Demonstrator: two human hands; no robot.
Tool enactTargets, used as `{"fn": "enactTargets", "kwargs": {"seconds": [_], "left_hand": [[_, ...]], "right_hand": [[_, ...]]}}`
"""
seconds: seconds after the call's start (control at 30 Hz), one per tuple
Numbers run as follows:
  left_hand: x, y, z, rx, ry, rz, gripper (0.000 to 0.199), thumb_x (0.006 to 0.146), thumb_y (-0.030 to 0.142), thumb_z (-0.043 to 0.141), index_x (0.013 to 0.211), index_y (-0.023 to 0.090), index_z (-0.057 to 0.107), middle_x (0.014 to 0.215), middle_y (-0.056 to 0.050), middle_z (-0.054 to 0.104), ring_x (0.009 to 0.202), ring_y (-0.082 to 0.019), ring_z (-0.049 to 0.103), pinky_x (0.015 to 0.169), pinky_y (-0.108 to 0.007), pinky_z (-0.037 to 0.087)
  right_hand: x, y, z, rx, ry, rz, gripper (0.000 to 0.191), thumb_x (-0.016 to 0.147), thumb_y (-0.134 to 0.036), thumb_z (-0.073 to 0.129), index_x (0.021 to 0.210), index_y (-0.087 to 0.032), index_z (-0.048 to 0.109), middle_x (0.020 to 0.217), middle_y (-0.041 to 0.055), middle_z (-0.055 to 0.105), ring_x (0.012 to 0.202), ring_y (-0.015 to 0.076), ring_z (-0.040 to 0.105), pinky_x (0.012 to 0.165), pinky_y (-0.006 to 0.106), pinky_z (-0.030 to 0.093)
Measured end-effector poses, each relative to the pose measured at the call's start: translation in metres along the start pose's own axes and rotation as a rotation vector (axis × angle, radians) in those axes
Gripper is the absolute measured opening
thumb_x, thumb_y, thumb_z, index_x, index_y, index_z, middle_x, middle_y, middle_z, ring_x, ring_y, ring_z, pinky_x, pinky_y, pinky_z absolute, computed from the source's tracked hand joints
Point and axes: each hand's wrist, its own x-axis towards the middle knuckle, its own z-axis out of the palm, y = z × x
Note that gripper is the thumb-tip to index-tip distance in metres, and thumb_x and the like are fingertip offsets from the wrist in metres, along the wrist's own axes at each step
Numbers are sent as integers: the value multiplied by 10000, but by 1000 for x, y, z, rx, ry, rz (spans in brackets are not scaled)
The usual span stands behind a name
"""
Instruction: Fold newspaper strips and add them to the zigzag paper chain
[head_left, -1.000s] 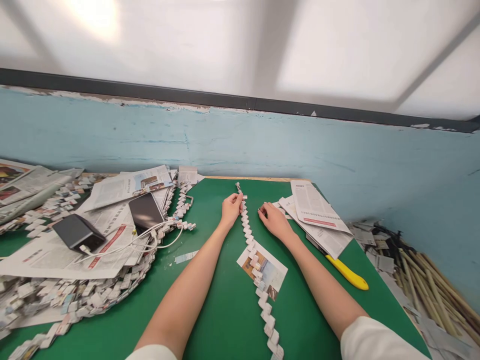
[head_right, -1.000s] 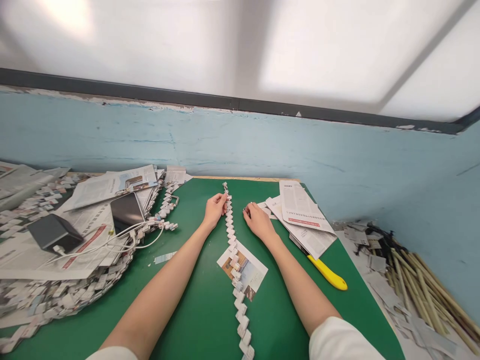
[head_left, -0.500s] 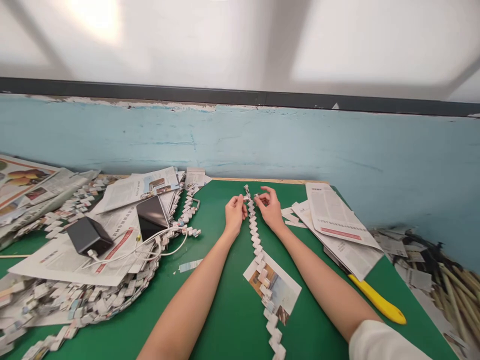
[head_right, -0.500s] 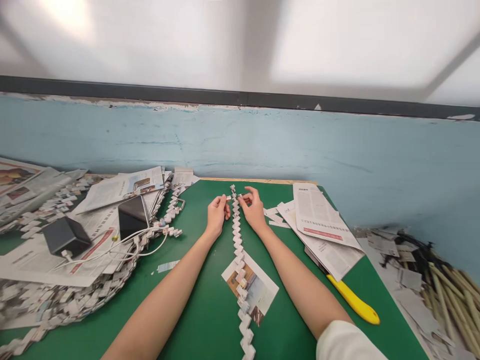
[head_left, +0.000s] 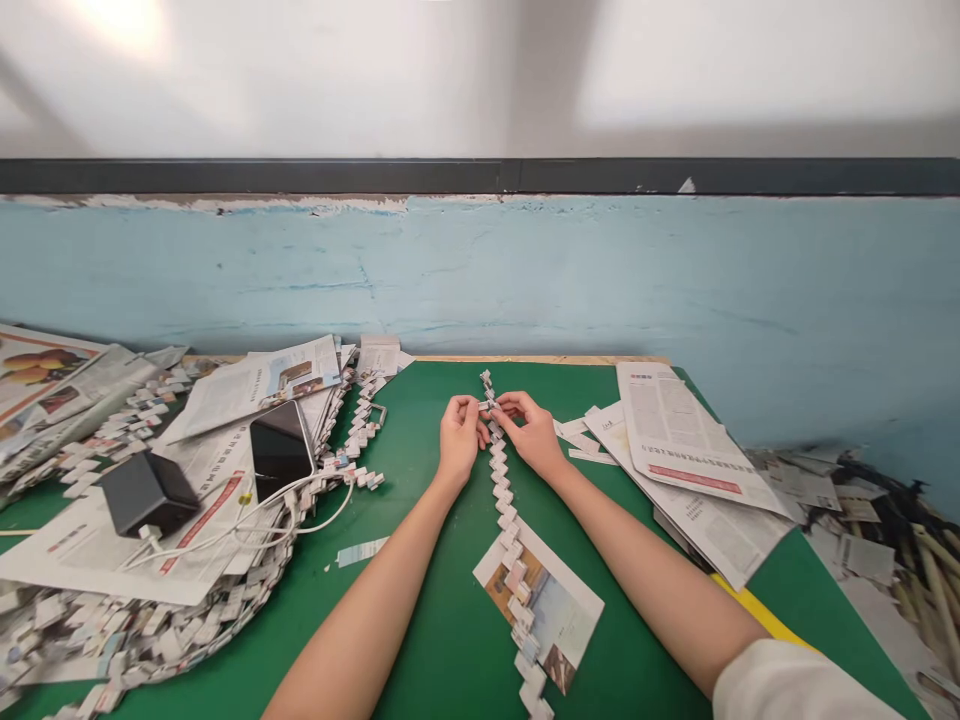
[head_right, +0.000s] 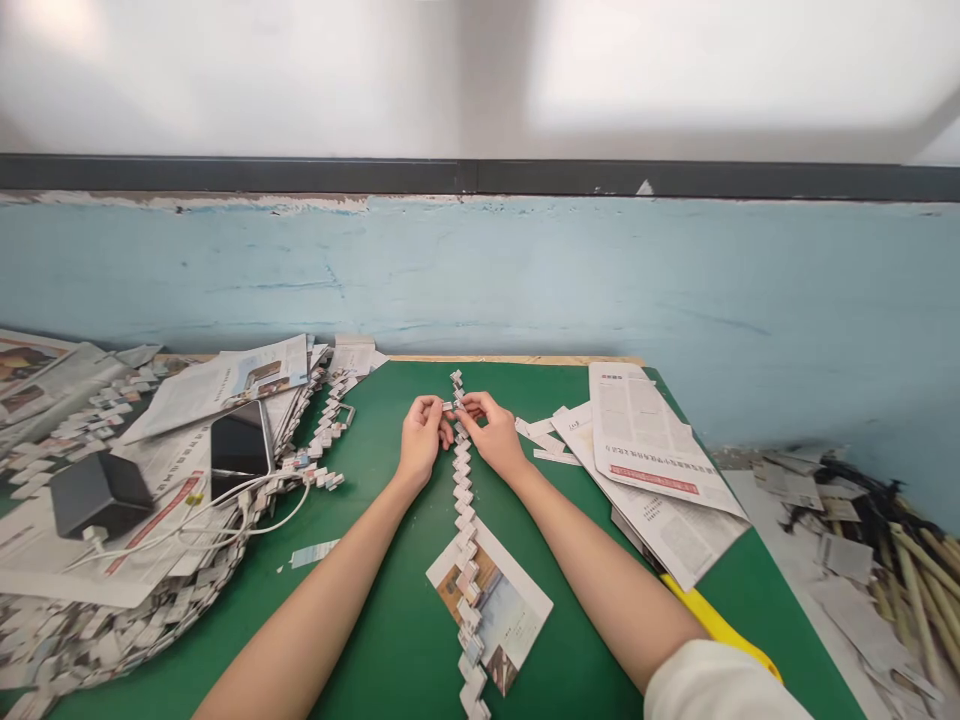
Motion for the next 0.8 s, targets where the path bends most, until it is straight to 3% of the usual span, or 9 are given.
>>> {"fn": "enactTargets", "kwargs": {"seconds": [0.13, 0.3, 0.47, 0.8], "left_hand": [[2, -1, -1, -6, -18, -4, 437, 901, 603, 669, 1006, 202, 531, 656, 59, 575, 423, -91, 545, 397, -208, 394], [0, 2, 0, -38, 13, -29, 346, 932, 510, 644, 1037, 185, 584, 647, 81, 477, 420, -73, 493, 379, -201, 334], [-2, 7, 0, -34, -40, -39, 405, 931, 431, 632, 1248, 180, 623, 620, 81, 477, 432, -80, 459, 414, -211, 348], [-1, 5, 0, 13, -102, -31, 322, 877, 344, 625, 1115, 143, 709, 590, 64, 493, 441, -77, 456, 418, -202, 340]], "right_hand": [[-1, -2, 0, 16, 13, -12, 340, 930, -385, 706, 1209, -216, 611, 929, 46, 764, 853, 214, 739, 822, 347, 589], [-1, 0, 0, -48, 38, -108, 164, 942, -384, 699, 962, -223, 679, 906, 43, 748, 815, 207, 708, 805, 343, 581], [0, 0, -1, -83, 14, -160, 133, 956, -359, 686, 946, -229, 714, 903, 40, 737, 806, 207, 678, 800, 352, 569], [2, -2, -1, -34, 13, -164, 77, 968, -279, 663, 923, -224, 694, 899, 33, 686, 811, 193, 640, 794, 340, 539]]}}
